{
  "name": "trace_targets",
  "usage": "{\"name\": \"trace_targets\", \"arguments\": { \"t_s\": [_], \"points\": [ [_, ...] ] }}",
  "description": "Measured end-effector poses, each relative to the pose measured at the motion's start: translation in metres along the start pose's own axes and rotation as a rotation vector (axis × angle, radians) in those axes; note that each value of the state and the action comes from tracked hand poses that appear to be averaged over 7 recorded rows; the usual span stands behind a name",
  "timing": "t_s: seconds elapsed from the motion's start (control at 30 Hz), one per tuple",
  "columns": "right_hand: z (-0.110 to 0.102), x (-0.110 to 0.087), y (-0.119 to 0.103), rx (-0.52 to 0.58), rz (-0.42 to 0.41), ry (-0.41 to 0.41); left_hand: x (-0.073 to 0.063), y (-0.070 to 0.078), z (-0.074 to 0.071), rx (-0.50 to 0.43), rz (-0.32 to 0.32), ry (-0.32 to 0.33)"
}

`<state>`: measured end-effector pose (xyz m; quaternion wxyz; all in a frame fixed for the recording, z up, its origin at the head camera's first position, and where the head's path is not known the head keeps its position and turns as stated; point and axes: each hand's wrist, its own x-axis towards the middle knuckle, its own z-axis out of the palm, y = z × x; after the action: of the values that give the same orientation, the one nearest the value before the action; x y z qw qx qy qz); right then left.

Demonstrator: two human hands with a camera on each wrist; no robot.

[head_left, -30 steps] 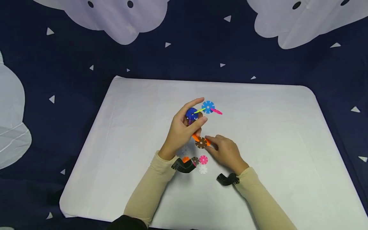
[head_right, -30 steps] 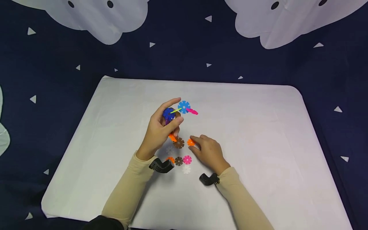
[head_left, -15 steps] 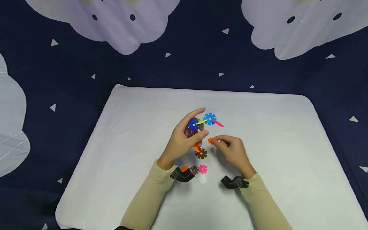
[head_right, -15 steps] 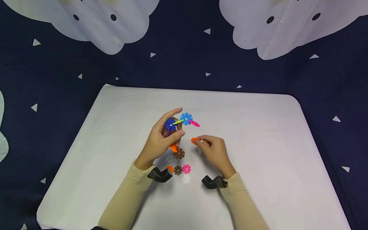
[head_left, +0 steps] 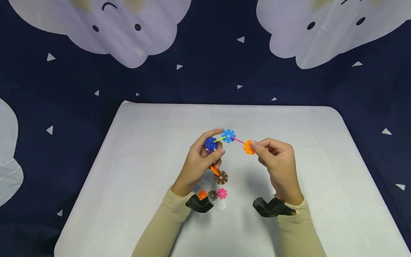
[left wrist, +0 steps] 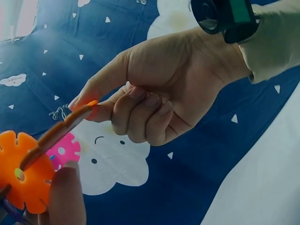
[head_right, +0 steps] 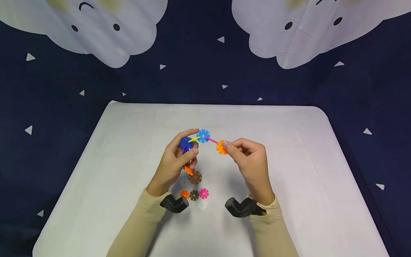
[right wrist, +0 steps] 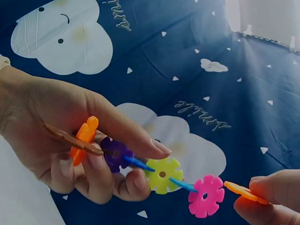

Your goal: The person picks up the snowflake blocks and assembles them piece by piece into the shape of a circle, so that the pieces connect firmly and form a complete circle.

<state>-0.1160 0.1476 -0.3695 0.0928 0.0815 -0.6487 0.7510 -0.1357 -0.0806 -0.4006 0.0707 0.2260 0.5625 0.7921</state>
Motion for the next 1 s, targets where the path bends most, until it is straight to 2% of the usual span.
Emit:
{"name": "trace_targets", "arguments": {
  "t_s": [0.27,0.5,0.73,0.87,1.0],
  "points": [
    [0.001,-0.006,0.015,-0.048,0.045,0.064,-0.007,-0.004,0.004,0.047,-0.016,0.06],
    [0.011,-0.014,0.027,-0.071,0.075,0.157,-0.015,-0.016,0.005,0.075,0.01,0.067],
    [0.016,-0.026,0.03,-0.075,0.114,0.227,-0.024,-0.019,0.011,0.104,0.027,0.056],
    [0.019,-0.027,0.031,-0.057,0.127,0.229,-0.025,-0.018,0.012,0.087,0.025,0.06],
    [0.022,-0.021,0.03,-0.036,0.094,0.197,-0.021,-0.013,0.009,0.088,0.034,0.061]
  ]
}}
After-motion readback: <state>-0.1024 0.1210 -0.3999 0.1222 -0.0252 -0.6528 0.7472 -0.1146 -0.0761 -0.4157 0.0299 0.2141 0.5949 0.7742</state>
